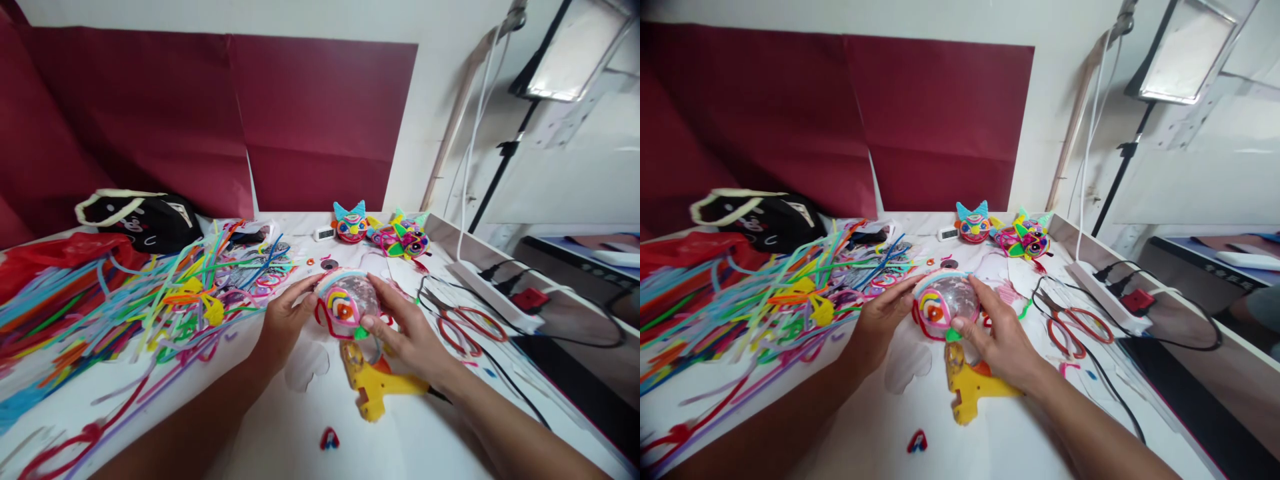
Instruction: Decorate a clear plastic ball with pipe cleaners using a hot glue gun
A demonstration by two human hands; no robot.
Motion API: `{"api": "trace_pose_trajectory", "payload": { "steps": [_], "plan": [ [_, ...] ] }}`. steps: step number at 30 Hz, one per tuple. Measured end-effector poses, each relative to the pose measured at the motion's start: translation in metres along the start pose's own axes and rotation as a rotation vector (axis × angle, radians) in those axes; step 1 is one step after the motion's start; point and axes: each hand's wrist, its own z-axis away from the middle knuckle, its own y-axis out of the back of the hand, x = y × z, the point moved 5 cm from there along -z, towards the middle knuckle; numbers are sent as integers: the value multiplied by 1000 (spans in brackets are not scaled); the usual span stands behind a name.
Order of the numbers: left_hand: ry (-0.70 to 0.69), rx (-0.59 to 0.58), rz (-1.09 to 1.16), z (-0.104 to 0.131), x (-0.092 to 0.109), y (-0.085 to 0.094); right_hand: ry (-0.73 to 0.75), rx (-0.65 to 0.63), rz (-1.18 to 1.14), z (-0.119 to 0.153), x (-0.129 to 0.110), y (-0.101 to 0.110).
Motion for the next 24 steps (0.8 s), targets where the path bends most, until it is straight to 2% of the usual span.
{"api": "trace_pose_trajectory", "payload": {
  "steps": [7,24],
  "plan": [
    [56,-88,55,-5,-3,-1,-73,-82,-142,-8,11,9],
    [181,-177,232,-4,-6,-6,-130,-57,-254,-11,12,14]
  ]
}}
